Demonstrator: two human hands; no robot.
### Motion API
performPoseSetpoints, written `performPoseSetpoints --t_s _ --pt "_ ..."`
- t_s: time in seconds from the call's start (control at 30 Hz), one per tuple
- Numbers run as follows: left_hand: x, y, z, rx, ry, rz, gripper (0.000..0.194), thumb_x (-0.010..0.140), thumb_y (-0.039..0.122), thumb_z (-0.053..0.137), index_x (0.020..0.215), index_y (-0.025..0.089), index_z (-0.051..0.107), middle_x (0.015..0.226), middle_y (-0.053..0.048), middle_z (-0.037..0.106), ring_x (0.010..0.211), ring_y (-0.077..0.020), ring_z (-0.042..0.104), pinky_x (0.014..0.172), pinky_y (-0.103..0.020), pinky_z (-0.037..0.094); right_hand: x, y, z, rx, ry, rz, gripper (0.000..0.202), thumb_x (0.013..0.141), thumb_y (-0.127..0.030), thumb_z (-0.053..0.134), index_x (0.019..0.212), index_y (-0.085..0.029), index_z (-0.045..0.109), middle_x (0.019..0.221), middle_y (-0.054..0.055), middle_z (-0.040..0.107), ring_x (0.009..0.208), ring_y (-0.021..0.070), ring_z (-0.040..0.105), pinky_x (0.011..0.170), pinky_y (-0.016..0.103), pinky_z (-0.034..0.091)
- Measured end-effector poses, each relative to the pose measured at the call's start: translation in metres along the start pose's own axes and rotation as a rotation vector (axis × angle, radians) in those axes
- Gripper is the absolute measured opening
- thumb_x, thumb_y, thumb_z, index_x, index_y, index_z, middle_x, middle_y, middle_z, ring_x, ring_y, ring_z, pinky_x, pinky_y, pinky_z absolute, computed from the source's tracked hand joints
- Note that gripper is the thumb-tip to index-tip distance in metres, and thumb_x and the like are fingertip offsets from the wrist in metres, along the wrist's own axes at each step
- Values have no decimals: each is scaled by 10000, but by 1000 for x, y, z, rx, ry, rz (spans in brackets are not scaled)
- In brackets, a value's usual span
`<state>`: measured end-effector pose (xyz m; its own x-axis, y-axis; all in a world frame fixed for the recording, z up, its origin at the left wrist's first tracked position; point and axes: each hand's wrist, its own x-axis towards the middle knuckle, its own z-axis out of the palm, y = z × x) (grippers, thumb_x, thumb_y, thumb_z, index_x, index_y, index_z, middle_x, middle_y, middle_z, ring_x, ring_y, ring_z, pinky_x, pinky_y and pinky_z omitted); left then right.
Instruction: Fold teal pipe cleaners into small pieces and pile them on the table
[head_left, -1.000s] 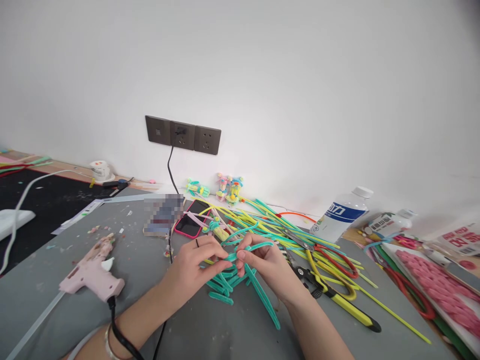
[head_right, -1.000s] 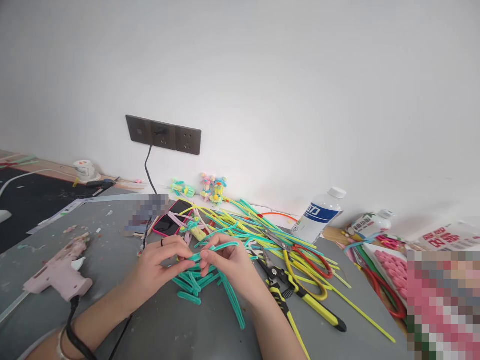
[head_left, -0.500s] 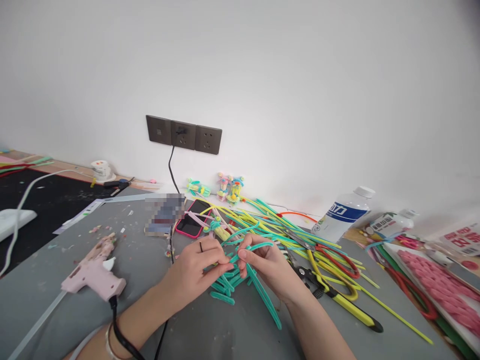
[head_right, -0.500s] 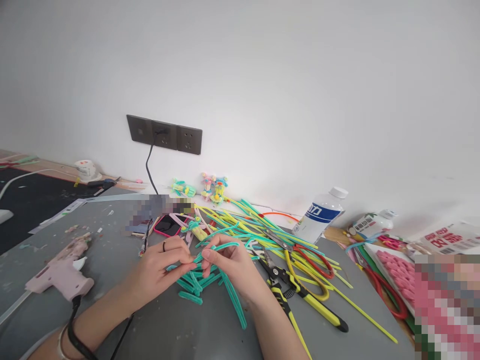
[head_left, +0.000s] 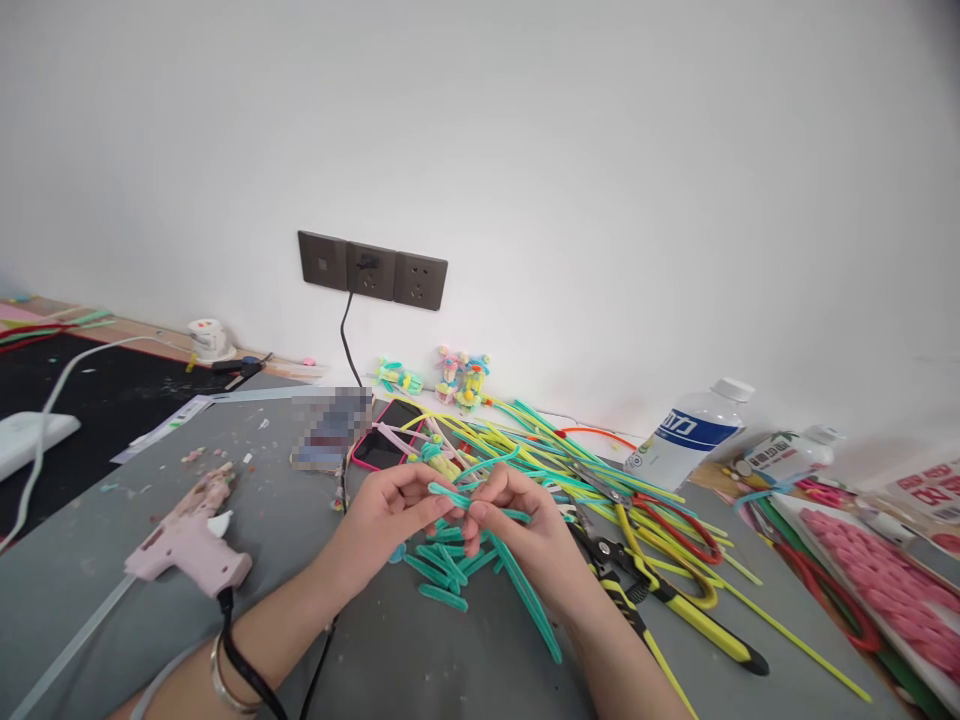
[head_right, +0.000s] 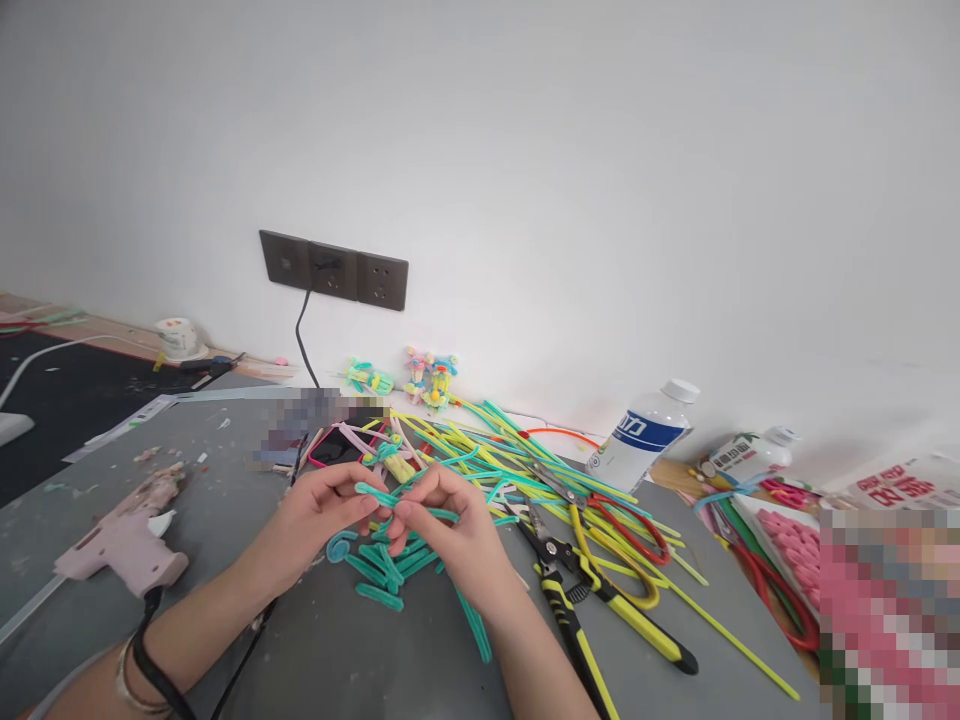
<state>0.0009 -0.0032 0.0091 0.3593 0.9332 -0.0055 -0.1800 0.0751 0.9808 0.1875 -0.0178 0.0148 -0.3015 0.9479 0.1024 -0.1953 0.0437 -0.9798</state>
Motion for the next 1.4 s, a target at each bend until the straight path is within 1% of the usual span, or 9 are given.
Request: performPoseSetpoints --t_s 0.17,0.33,0.4,0.73,0.87,1.0,1.2,1.3,1.4 --pt "1 -2 0 -119 56 -46 365 704 465 850 707 137 692 616 12 607 571 -96 490 553 -210 406 0 3 4 -57 -55 -7 318 831 -409 781 721 -189 579 594 -14 686 439 109 604 482 236 492" --pt "2 -8 -3 -105 -14 -69 376 691 455 868 867 140 764 635 13 611 562 -90 463 544 -210 382 0 9 5 -34 -50 -63 256 892 -375 728 778 -175 617 656 2 706 510 107 642 541 232 528" --pt "2 -9 -2 -110 -17 -74 362 688 445 872 853 140 769 622 14 609 550 -87 459 535 -208 379 0 10 6 -17 -57 -77 243 910 -356 713 792 -173 606 666 -2 705 508 94 632 542 220 524" --pt "-2 -4 3 -166 89 19 234 634 322 920 728 156 784 668 -9 687 643 -120 597 612 -203 505 -1 8 5 135 -183 10 233 925 -326 699 824 -177 551 677 33 775 389 83 627 404 154 461" --pt "-3 -3 1 -161 67 55 201 648 301 912 728 160 793 678 -18 695 645 -128 611 611 -210 523 -2 7 8 194 -209 33 245 921 -330 703 814 -175 546 661 33 773 405 86 640 415 148 464" --pt "-6 -1 1 -150 16 126 173 678 297 896 715 163 793 677 -12 665 635 -118 588 597 -203 504 -1 9 9 235 -256 127 258 906 -358 718 834 -161 568 653 26 760 405 68 617 451 152 473" --pt "-4 1 -1 35 -31 246 238 748 387 843 744 155 795 732 -39 611 720 -161 570 629 -241 483 1 12 6 273 -247 177 282 859 -381 768 829 -151 607 614 -9 706 460 56 573 475 146 459" --pt "-2 -1 -4 76 -49 245 294 753 442 826 741 150 795 800 -46 564 754 -178 571 647 -263 493 2 11 8 275 -215 179 303 837 -397 786 816 -151 609 584 -12 692 476 61 561 482 147 444" --pt "-1 -5 -5 7 -110 189 260 794 421 794 778 162 776 807 -29 537 759 -181 593 693 -288 510 3 10 10 276 -189 199 330 817 -421 798 790 -155 604 568 -14 682 461 61 541 463 150 423"
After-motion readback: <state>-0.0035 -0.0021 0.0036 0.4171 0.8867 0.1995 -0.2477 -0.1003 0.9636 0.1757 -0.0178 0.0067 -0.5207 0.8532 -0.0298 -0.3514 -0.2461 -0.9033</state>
